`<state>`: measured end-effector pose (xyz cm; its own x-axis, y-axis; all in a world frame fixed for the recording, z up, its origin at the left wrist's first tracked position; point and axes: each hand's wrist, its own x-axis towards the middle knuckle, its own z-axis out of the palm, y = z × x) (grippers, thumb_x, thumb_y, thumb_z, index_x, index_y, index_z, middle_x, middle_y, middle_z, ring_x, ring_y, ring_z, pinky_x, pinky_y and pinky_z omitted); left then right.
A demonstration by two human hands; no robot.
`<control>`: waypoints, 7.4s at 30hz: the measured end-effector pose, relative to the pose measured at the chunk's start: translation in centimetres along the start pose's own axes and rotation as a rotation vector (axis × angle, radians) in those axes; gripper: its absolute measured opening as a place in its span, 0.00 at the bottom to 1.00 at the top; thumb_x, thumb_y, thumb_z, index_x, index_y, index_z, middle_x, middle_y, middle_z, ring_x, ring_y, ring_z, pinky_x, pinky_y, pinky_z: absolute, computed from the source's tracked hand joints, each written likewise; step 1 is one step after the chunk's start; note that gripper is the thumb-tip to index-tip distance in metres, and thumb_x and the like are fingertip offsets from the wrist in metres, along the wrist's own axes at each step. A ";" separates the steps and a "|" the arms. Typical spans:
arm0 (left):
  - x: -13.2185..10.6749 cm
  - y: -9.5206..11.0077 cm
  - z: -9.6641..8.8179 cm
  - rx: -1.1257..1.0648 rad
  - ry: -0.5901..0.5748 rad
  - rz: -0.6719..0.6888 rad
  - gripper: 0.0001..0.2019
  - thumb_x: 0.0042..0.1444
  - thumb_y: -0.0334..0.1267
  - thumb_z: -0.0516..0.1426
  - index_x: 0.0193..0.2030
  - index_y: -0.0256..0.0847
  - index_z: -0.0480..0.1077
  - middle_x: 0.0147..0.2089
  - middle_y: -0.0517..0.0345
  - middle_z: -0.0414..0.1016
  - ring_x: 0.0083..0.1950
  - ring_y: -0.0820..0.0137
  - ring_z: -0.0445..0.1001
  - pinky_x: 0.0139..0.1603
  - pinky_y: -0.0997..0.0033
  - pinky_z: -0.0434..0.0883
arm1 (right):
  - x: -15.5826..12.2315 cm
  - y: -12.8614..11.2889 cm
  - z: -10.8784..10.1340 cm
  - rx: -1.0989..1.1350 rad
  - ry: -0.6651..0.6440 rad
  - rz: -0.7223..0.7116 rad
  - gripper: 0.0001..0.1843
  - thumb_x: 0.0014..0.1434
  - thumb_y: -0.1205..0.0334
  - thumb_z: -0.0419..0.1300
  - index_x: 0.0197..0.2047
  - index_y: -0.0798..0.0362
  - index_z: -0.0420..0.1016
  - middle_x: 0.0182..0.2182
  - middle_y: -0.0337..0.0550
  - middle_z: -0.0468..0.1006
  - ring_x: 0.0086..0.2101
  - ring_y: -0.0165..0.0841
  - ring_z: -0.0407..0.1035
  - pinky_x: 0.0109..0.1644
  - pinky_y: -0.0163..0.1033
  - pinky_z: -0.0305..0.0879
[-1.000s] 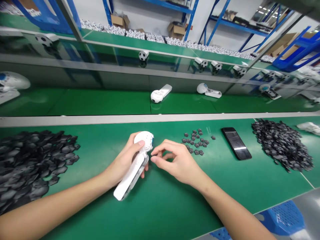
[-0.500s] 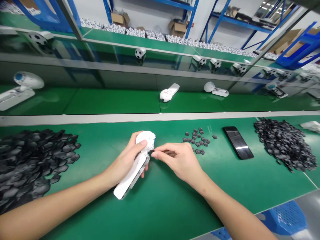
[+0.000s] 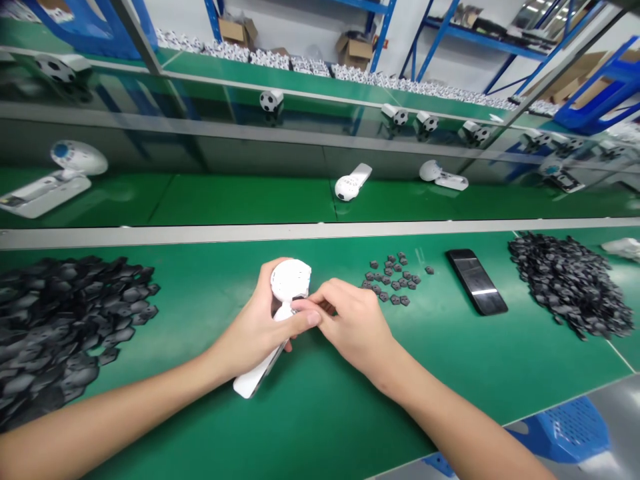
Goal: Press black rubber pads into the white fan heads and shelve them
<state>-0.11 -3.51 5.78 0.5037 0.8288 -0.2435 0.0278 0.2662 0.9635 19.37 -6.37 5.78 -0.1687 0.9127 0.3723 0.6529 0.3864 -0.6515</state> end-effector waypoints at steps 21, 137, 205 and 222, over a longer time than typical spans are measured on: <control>1.3 1.0 -1.8 -0.199 -0.104 0.014 0.32 0.58 0.43 0.71 0.65 0.49 0.62 0.48 0.54 0.76 0.35 0.63 0.84 0.37 0.62 0.82 | 2.3 8.7 -10.0 -0.368 -0.104 0.164 0.12 0.73 0.53 0.62 0.44 0.46 0.86 0.41 0.43 0.85 0.36 0.39 0.78 0.39 0.43 0.70; 0.0 -1.0 -2.4 0.606 0.151 0.393 0.33 0.60 0.37 0.65 0.70 0.50 0.60 0.61 0.53 0.76 0.52 0.63 0.79 0.51 0.67 0.76 | 0.4 0.5 -4.4 0.497 -0.359 0.352 0.12 0.69 0.52 0.67 0.46 0.51 0.83 0.34 0.43 0.87 0.34 0.36 0.84 0.40 0.37 0.81; 0.7 -1.6 -3.0 0.576 -0.022 0.487 0.26 0.66 0.31 0.60 0.67 0.51 0.59 0.58 0.53 0.65 0.52 0.65 0.71 0.55 0.64 0.70 | 0.2 0.7 -2.0 0.540 -0.317 0.381 0.12 0.69 0.53 0.67 0.49 0.49 0.88 0.36 0.42 0.87 0.35 0.34 0.81 0.42 0.38 0.81; 0.3 -1.7 -2.1 0.608 0.002 0.455 0.25 0.62 0.49 0.68 0.60 0.51 0.66 0.55 0.54 0.63 0.48 0.67 0.73 0.50 0.65 0.74 | -0.4 -0.9 0.3 0.344 -0.121 0.362 0.12 0.62 0.53 0.73 0.32 0.50 0.83 0.27 0.38 0.84 0.26 0.32 0.75 0.29 0.35 0.70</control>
<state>-1.86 -2.65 3.78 0.5781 0.7929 0.1925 0.2893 -0.4198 0.8603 18.65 -7.02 6.04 -0.0745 0.9971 0.0165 0.4080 0.0456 -0.9118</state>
